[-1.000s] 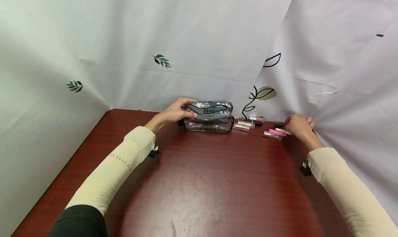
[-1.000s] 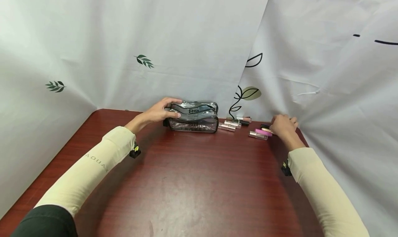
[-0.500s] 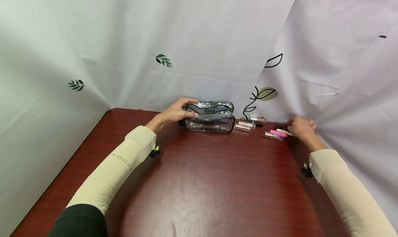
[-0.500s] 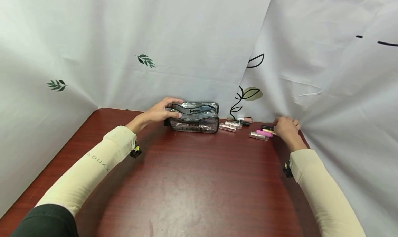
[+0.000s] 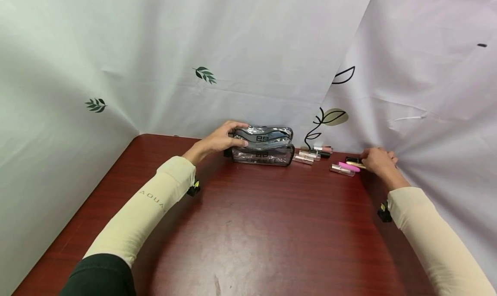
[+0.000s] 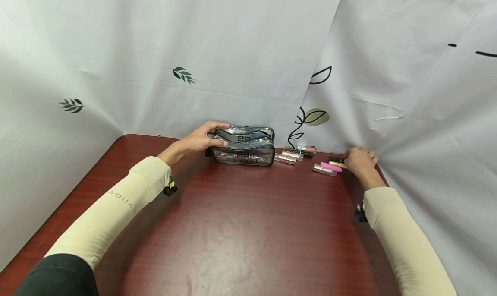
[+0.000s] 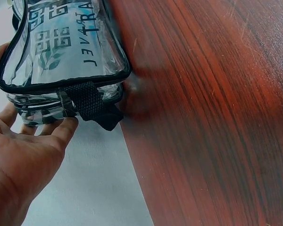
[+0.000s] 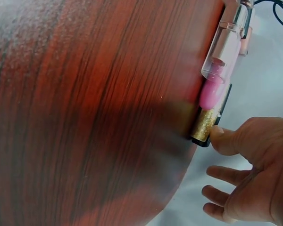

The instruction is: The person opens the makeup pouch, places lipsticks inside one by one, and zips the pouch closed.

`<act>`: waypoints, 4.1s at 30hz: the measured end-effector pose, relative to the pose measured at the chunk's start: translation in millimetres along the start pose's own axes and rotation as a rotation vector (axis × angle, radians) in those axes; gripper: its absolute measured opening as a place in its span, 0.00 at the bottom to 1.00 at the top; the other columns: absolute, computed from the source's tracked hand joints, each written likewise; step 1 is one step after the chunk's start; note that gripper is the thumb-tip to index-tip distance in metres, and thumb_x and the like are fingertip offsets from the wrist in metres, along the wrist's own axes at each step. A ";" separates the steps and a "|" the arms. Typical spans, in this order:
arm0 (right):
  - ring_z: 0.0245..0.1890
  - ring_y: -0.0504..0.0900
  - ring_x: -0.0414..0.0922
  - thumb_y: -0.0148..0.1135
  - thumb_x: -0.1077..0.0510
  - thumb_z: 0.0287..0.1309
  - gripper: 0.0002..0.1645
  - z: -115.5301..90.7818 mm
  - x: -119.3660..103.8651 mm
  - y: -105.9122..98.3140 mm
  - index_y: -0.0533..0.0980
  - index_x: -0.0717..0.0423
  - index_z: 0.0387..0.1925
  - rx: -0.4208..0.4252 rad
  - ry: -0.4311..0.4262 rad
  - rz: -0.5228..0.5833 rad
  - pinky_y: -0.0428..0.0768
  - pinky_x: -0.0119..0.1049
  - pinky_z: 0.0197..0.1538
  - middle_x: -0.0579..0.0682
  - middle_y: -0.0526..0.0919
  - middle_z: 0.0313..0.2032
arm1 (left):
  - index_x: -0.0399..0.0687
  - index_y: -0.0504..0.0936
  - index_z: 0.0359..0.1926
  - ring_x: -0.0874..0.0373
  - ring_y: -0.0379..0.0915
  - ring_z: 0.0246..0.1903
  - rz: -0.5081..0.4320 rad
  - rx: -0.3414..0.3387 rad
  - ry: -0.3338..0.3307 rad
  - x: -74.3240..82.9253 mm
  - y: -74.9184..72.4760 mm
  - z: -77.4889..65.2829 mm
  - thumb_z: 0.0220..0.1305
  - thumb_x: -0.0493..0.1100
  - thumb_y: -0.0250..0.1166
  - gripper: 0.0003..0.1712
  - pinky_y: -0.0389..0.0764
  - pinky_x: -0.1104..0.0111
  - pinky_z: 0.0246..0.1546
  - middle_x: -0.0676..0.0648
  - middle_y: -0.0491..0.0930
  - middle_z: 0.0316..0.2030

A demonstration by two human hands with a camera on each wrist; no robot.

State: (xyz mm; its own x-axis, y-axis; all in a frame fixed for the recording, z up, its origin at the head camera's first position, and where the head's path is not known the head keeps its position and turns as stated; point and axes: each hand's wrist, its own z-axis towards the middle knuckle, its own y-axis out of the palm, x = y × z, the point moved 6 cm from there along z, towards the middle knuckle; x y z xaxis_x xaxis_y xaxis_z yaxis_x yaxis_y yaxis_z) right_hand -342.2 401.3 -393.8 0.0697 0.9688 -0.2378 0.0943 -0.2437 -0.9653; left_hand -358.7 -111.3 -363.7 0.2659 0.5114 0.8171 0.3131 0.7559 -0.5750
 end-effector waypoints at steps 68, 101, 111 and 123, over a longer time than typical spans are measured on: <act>0.62 0.48 0.90 0.52 0.64 0.66 0.21 -24.8 -72.7 -13.4 0.66 0.59 0.60 0.011 -0.023 0.065 0.53 0.86 0.57 0.87 0.54 0.63 | 0.61 0.74 0.72 0.48 0.55 0.75 -0.013 -0.002 0.005 0.7 0.5 -2.1 0.60 0.52 0.76 0.40 0.59 0.47 0.76 0.46 0.60 0.76; 0.72 0.47 0.83 0.57 0.59 0.74 0.12 -52.6 -181.3 -38.4 0.72 0.52 0.55 0.165 -0.285 0.133 0.48 0.81 0.68 0.75 0.46 0.79 | 0.62 0.73 0.72 0.46 0.55 0.75 -0.012 -0.006 -0.012 -0.4 0.4 -3.5 0.61 0.53 0.75 0.39 0.60 0.45 0.76 0.46 0.59 0.76; 0.72 0.54 0.76 0.54 0.54 0.77 0.10 -56.4 -219.6 -36.8 0.76 0.55 0.50 0.281 -0.398 0.161 0.52 0.77 0.69 0.69 0.54 0.79 | 0.59 0.73 0.73 0.45 0.55 0.75 -0.003 -0.004 -0.002 -0.1 0.0 -2.7 0.61 0.52 0.75 0.40 0.58 0.46 0.77 0.44 0.59 0.76; 0.74 0.53 0.73 0.56 0.53 0.76 0.11 -56.8 -249.4 -28.0 0.76 0.57 0.49 0.316 -0.480 0.153 0.48 0.73 0.73 0.67 0.56 0.78 | 0.59 0.73 0.73 0.45 0.56 0.75 0.001 -0.004 0.006 1.0 1.8 -2.8 0.60 0.52 0.75 0.40 0.58 0.46 0.77 0.44 0.60 0.76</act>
State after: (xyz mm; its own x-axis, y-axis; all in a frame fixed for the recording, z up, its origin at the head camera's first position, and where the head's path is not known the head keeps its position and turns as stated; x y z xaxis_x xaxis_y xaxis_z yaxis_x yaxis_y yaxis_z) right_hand -305.8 163.9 -301.3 -0.4045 0.8536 -0.3282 -0.1869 -0.4284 -0.8840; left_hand -355.3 -110.6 -364.1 0.2719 0.5093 0.8165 0.3168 0.7538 -0.5757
